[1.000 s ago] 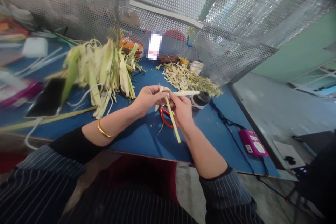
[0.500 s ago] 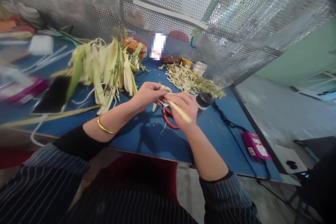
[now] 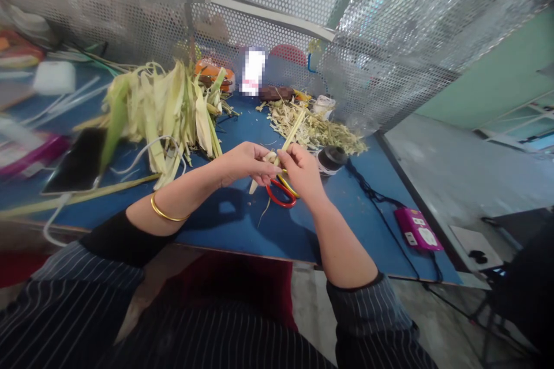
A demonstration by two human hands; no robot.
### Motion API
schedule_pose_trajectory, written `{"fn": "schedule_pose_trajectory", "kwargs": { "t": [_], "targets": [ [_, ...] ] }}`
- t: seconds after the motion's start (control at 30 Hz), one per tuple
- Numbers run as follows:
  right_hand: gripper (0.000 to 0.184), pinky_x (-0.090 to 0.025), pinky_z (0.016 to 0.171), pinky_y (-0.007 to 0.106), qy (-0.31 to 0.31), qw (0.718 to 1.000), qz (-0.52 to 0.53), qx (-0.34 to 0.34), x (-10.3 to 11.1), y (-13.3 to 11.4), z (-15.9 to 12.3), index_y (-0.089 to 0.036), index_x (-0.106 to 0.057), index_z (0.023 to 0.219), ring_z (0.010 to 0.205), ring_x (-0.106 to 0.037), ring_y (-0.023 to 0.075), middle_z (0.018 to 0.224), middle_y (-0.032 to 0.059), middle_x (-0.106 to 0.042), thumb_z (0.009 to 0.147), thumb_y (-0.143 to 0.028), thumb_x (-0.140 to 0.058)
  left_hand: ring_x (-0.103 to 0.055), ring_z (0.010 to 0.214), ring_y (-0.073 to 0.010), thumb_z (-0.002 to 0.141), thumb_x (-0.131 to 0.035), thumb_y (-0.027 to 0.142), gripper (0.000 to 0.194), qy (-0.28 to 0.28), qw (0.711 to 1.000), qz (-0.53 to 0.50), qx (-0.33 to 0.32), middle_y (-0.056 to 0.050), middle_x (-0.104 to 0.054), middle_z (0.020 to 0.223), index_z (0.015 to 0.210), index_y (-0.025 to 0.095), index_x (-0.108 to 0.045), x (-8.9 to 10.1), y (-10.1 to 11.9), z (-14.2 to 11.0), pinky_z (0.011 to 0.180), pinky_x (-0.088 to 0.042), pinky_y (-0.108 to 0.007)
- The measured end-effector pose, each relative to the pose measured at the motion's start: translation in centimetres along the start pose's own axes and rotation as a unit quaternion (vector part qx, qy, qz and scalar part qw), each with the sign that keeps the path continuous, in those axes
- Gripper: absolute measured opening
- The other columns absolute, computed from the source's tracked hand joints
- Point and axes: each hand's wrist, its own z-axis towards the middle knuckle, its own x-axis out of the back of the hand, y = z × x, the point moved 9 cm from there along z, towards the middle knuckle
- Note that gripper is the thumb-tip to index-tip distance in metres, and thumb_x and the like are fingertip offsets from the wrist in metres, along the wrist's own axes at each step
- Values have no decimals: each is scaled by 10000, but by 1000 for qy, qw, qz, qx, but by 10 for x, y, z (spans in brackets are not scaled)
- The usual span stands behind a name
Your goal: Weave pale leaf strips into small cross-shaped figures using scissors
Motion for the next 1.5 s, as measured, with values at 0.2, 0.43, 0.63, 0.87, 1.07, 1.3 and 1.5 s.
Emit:
{"fn": "schedule_pose_trajectory", "kwargs": {
  "t": [0.2,0.43,0.63,0.87,1.07,1.3,1.5],
  "targets": [
    [274,-310,552,250,-2,1000,-8,19,-4,-2,0,-213,-406,666,564,-363,106,587,-51,-415,865,-373,-506,-541,496,-64,772,-598,205,118,57,998,38,-17,-14,-607,623,689,123,-590,1,3,0,513,-481,-198],
    [264,-325,571,251,73,996,-28,42,9,-9,-3,-203,-438,642,571,-389,105,585,-41,-446,837,-341,-550,-583,576,-105,770,-610,289,153,135,973,165,-90,-16,-632,662,792,140,-639,16,10,1,483,-459,-190],
    [307,-306,532,252,83,996,-20,25,13,-10,-5,-198,-445,608,533,-359,97,547,-45,-427,839,-368,-555,-592,577,-101,777,-634,270,222,148,981,90,-92,-34,-647,696,944,126,-653,15,13,-2,452,-427,-184],
    [179,-338,476,240,-24,989,137,-53,9,3,2,-207,-578,778,478,-416,89,540,-54,-501,773,-376,-638,-532,510,-55,740,-713,286,216,174,984,-28,-40,-23,-623,703,878,151,-614,31,0,1,402,-309,-183],
    [221,-469,542,277,-127,915,355,-143,5,23,4,-207,-689,929,536,-537,98,764,14,-670,735,-297,-630,-459,468,-30,711,-724,284,208,151,986,-64,-36,-7,-608,691,839,141,-647,36,-6,5,375,-231,-176],
    [175,-488,607,300,-24,955,290,-58,17,18,7,-236,-689,861,590,-555,112,749,2,-640,757,-375,-667,-463,464,-38,680,-749,299,270,166,985,-51,-20,-19,-638,680,893,141,-695,35,-10,5,378,-239,-189],
    [254,-497,730,332,119,966,224,49,37,-2,1,-246,-620,810,854,-616,170,908,40,-645,876,-458,-498,-467,446,-59,663,-764,260,199,172,985,-15,-2,-1,-583,532,823,148,-727,33,-9,4,406,-284,-215]
  ]
}}
